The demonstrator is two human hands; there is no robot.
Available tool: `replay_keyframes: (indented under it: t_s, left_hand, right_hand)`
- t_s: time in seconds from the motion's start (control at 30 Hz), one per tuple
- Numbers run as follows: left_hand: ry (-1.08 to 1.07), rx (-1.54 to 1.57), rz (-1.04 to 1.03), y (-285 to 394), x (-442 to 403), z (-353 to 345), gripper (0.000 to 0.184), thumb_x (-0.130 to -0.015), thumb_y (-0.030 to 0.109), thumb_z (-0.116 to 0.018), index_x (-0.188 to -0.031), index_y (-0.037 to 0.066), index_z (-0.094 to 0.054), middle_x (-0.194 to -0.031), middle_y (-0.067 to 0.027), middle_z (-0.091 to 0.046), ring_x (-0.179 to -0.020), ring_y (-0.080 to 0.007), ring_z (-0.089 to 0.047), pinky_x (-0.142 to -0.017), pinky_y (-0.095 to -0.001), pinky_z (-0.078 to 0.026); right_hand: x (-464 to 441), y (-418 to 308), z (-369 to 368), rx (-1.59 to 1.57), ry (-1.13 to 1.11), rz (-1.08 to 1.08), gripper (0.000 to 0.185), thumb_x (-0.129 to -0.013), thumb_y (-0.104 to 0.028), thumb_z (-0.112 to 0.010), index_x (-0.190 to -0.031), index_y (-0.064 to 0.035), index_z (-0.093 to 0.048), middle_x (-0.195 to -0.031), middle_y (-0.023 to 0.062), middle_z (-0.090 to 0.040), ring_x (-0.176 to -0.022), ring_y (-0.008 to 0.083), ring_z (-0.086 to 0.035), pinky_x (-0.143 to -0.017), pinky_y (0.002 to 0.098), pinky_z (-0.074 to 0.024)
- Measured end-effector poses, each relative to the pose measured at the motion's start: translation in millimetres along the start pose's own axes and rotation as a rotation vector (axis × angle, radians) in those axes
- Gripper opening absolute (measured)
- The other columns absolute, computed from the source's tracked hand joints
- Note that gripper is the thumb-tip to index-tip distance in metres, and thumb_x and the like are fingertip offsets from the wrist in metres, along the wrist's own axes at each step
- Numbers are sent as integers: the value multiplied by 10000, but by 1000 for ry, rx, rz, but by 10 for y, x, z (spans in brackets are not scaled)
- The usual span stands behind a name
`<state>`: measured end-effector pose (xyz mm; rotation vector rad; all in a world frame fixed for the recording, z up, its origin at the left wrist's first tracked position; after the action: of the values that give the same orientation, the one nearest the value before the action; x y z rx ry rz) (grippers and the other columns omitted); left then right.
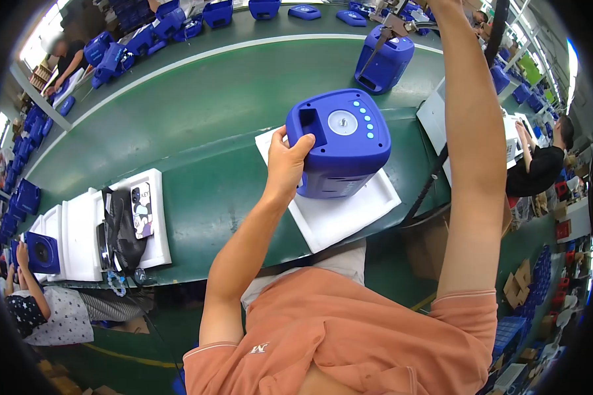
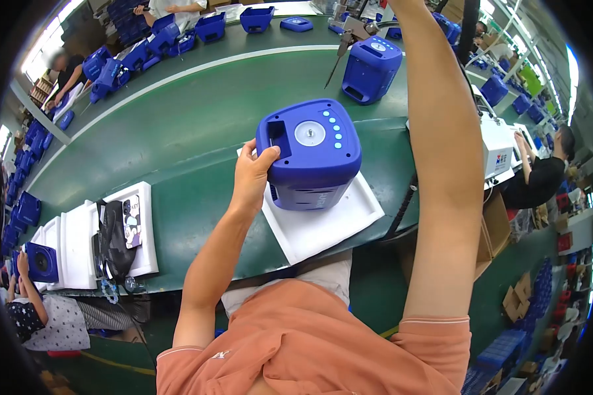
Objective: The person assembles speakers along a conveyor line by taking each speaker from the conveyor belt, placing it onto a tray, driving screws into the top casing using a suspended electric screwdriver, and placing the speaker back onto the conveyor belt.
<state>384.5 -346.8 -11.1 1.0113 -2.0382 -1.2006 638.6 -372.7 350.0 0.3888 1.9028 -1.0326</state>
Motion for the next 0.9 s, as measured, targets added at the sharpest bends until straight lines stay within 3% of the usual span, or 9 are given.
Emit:
replay_keyframes:
  t_s: [0.07,0.1,0.33,0.43,0.53,0.63,0.73,0.83,0.9]
  left_hand:
    - [4,-8,1,-7,-7,1,671,-923,132,-714,-1424,-67,-315,-1098,-171,-693,-949,-170,-691,-883,-306,-555]
    - [4,-16,0,-2,-20,3,666,-927,133,-710,-1423,-64,-311,-1092,-170,-696,-946,-168,-691,-881,-304,-555]
    - [33,-3,-2,33,31,-19,656,-899,178,-730,-1403,-68,-390,-1058,-128,-696,-957,-151,-669,-935,-295,-505]
    - [33,11,3,24,25,-19,672,-895,173,-730,-1410,-73,-376,-1067,-136,-692,-961,-157,-672,-937,-300,-511]
    - [22,6,5,41,11,-27,685,-895,171,-731,-1416,-75,-363,-1073,-143,-689,-961,-161,-674,-932,-304,-517]
    - [17,24,6,38,8,-31,678,-898,164,-728,-1415,-70,-358,-1079,-147,-688,-960,-162,-677,-925,-307,-524]
    - [22,56,19,40,23,-48,658,-901,149,-720,-1411,-58,-358,-1083,-147,-685,-956,-159,-679,-914,-308,-530]
    - [26,62,35,44,22,-55,634,-903,135,-712,-1402,-46,-365,-1071,-135,-682,-941,-156,-678,-902,-308,-534]
    - [37,70,36,33,27,-58,625,-903,129,-711,-1397,-40,-367,-1049,-117,-678,-916,-152,-676,-893,-304,-533]
  right_hand:
    - [78,107,-1,-114,-34,-71,552,-1065,-482,-518,-841,-5,-682,-638,108,-664,-514,197,-639,-461,328,-514]
    - [108,140,46,113,-40,-32,591,-1070,-486,-509,-773,-14,-706,-627,90,-662,-514,173,-616,-488,319,-495]
    - [209,255,236,583,88,170,708,-1057,-530,-513,-639,26,-644,-552,57,-576,-525,162,-530,-532,397,-420]
    - [264,237,205,553,84,213,748,-1051,-547,-513,-594,40,-591,-518,62,-519,-525,169,-490,-539,419,-399]
    - [266,287,205,525,83,147,752,-1051,-547,-514,-588,42,-575,-510,57,-486,-521,166,-467,-535,415,-395]
    - [272,270,201,533,108,233,755,-1049,-551,-517,-586,44,-564,-514,56,-485,-524,166,-466,-538,411,-392]
    - [304,308,212,623,81,126,729,-1047,-538,-532,-604,39,-573,-535,63,-511,-541,169,-477,-547,409,-397]
    - [426,267,172,599,94,373,711,-1044,-521,-551,-617,46,-595,-538,68,-524,-548,175,-480,-569,411,-409]
    - [459,319,197,571,85,166,678,-1043,-504,-562,-675,62,-628,-559,72,-540,-564,175,-489,-586,409,-420]
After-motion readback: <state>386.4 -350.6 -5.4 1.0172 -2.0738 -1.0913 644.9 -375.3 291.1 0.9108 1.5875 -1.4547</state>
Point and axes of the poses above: each hand's wrist, its own x-axis away from the middle knuckle, its own z-axis out of the back of the hand, y = z × x, the point moved 7 cm from there along -x, towards the middle knuckle
